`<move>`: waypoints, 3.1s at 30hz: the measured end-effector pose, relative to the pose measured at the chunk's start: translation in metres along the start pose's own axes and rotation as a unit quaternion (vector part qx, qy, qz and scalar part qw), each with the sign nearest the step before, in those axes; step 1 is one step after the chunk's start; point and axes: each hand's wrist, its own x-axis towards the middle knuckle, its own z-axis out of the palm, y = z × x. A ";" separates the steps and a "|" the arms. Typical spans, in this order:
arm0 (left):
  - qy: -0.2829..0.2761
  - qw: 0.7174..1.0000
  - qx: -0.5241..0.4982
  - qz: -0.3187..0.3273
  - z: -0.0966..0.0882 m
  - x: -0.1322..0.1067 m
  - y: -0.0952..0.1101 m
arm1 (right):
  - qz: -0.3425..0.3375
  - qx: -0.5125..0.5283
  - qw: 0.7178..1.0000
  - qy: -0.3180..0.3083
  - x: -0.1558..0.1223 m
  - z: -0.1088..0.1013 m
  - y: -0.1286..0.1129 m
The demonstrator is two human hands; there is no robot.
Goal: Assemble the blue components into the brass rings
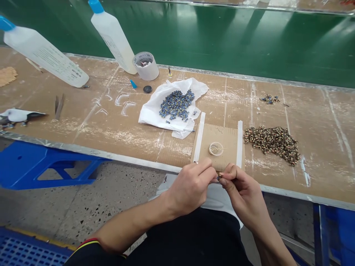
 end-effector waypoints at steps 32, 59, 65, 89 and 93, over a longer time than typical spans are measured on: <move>-0.090 0.993 0.037 0.064 0.007 0.014 -0.031 | 0.029 0.027 0.999 0.008 0.014 -0.014 0.024; -0.100 0.985 0.096 0.103 0.018 0.012 -0.041 | -0.036 -0.093 0.995 -0.020 0.017 -0.008 0.030; -0.112 0.991 0.000 0.076 0.012 0.019 -0.043 | -0.011 -0.025 1.000 -0.010 0.018 -0.009 0.029; 0.110 0.949 0.136 -0.262 -0.069 0.063 -0.127 | -0.019 -0.216 0.962 0.164 0.073 -0.109 0.003; 0.043 0.944 0.189 -0.268 -0.067 0.072 -0.137 | 0.001 -0.282 0.936 0.212 0.153 -0.163 0.010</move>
